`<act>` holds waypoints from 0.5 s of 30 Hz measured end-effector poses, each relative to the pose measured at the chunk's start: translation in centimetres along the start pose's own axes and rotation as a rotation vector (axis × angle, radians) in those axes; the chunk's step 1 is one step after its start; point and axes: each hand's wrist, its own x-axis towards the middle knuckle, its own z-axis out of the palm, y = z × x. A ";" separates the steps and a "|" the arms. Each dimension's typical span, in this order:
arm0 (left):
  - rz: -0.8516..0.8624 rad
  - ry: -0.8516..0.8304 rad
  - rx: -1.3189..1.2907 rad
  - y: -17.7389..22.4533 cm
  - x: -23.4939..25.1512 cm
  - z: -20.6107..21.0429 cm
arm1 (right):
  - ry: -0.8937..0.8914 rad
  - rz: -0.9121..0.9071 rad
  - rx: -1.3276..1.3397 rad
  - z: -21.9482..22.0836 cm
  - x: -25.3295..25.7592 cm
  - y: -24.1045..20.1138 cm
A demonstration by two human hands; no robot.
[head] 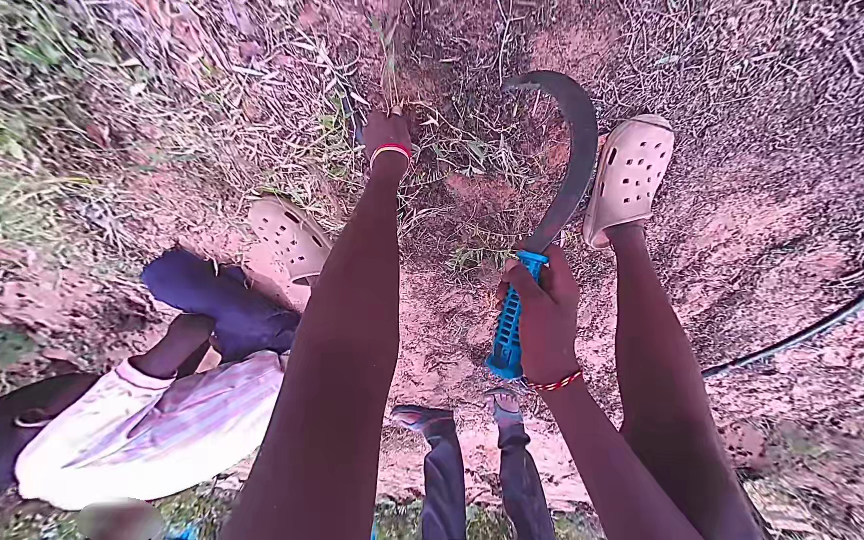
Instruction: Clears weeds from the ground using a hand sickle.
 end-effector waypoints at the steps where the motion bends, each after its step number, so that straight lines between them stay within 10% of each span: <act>1: 0.019 -0.018 0.012 0.3 -0.8 0.0 | 0.001 0.002 0.007 0.0 0.1 -0.1; 15: -0.125 -0.144 0.050 -10.7 -19.7 4.9 | 0.018 -0.030 0.020 -0.9 0.5 0.0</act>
